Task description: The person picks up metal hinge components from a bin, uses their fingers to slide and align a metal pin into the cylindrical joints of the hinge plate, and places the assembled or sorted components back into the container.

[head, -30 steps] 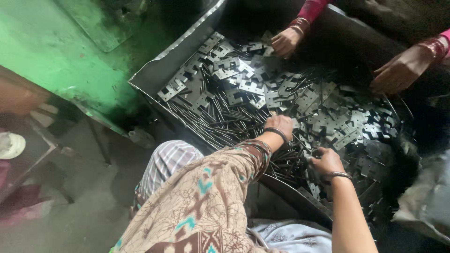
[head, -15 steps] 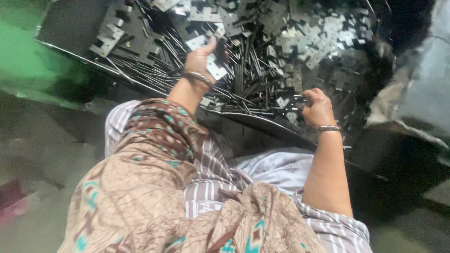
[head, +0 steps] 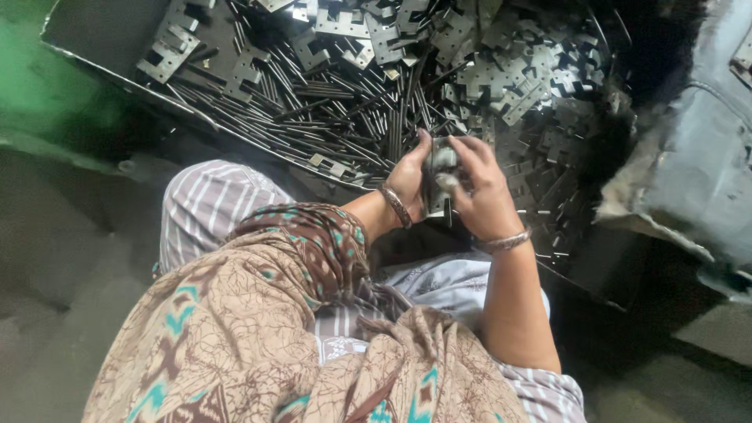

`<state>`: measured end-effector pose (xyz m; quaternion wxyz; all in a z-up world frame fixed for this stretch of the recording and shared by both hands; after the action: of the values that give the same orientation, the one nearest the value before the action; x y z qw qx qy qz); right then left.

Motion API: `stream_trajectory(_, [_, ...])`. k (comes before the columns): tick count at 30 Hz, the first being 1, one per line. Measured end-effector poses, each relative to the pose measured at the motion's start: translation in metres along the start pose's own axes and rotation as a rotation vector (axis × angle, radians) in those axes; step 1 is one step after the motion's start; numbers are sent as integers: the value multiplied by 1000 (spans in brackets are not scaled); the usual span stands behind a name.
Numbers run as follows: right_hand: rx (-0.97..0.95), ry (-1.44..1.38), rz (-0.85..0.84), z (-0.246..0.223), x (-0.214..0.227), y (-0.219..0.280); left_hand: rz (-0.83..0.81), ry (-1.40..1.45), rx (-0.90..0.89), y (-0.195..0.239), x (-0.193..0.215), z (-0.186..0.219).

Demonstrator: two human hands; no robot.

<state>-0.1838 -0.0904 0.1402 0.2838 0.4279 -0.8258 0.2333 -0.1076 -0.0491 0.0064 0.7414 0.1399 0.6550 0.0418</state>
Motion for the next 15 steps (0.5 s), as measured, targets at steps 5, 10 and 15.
stream_trajectory(5, [208, 163, -134, -15, -39, 20, 53, -37, 15, -6, 11, 21])
stream_trajectory(10, [-36, -124, 215, 27, -12, 16, 7, -587, 59, -21, -11, 42])
stream_trajectory(15, [-402, -1251, 504, 80, 33, 20, 741, -1945, -55, -38, 22, 194])
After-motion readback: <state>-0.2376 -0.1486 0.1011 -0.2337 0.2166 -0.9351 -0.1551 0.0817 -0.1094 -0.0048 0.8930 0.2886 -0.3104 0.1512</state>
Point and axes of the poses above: each hand's wrist, its own y-axis away from the middle knuckle, its own x-axis out of the back of the hand, z = x × y, the point moved 5 cm from there along -y, towards the middle knuckle, and after that the axes turned 4 degrees about x, right-handed, at the moved point
